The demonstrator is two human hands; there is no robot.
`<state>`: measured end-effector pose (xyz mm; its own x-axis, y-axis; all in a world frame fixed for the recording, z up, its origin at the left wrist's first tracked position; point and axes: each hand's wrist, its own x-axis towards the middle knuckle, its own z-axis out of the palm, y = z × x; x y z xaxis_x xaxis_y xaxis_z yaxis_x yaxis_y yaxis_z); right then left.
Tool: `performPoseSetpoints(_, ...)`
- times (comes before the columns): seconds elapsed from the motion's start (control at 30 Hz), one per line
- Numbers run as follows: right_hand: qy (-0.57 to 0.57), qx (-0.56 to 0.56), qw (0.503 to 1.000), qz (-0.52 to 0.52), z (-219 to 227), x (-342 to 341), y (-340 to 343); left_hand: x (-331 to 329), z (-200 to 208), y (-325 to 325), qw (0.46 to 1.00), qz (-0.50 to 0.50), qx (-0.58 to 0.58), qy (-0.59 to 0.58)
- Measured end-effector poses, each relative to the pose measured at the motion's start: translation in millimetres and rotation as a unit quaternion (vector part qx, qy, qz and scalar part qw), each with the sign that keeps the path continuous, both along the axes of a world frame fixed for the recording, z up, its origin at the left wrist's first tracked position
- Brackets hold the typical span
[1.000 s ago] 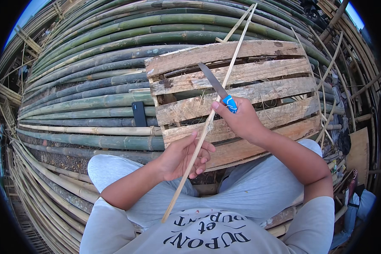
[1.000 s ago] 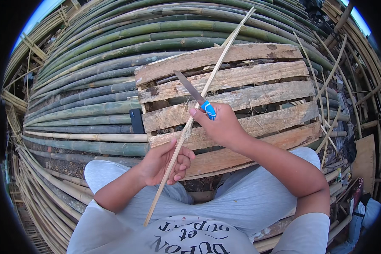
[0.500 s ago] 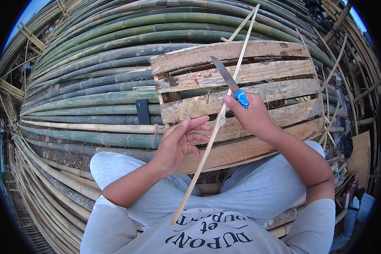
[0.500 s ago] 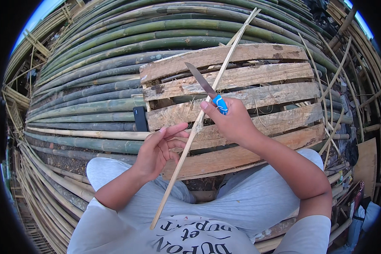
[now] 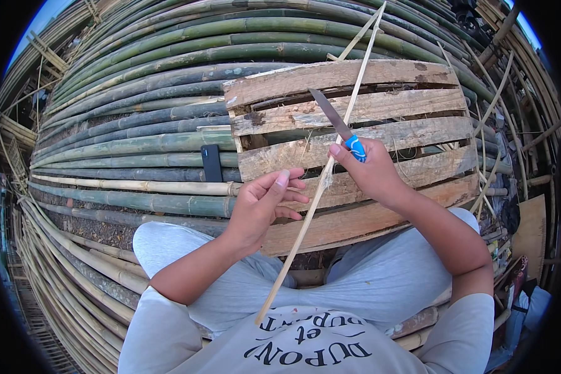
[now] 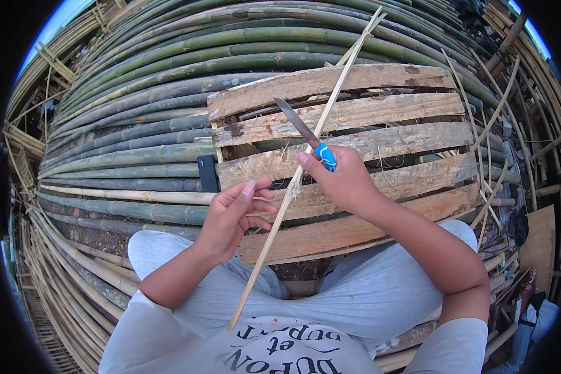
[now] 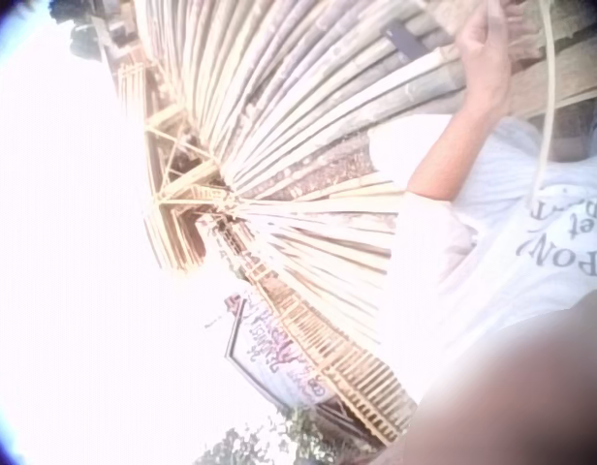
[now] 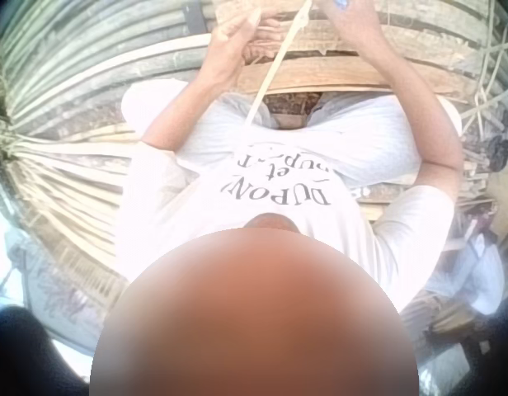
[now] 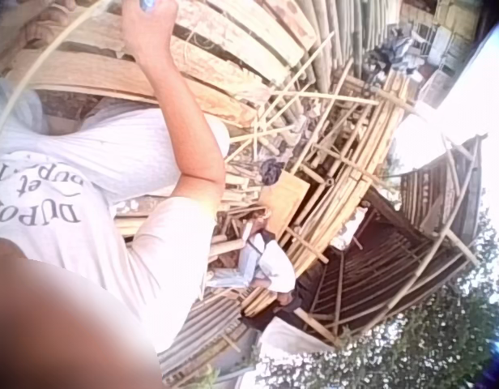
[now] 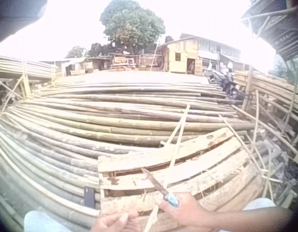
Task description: Whittling and smoothing a thin strip of bamboo using a small hand knife.
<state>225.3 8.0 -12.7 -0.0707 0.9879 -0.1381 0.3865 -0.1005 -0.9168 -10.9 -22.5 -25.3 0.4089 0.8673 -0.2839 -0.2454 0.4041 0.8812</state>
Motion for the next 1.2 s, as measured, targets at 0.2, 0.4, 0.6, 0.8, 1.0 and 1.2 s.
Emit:
performPoseSetpoints(0.2,0.006,0.025,1.000,0.001,-6,1,0,10,4,-6,0.995,-0.055,-0.060,-0.049)
performPoseSetpoints(0.4,-0.055,0.044,0.997,0.040,-8,-1,1,7,0,-19,0.950,-0.189,-0.221,-0.109)
performPoseSetpoints(0.6,-0.263,0.270,0.926,0.039,5,-3,-23,5,10,-16,0.946,-0.170,-0.261,-0.091)
performPoseSetpoints(0.8,-0.392,0.343,0.837,0.169,-6,-7,-28,2,15,-14,0.940,-0.176,-0.284,-0.068)
performPoseSetpoints(1.0,-0.465,0.351,0.811,0.053,-7,33,28,8,22,-21,0.947,-0.167,-0.272,-0.024)
performPoseSetpoints(1.2,-0.400,0.360,0.830,0.148,-6,4,-11,5,19,-17,0.947,-0.169,-0.271,-0.034)
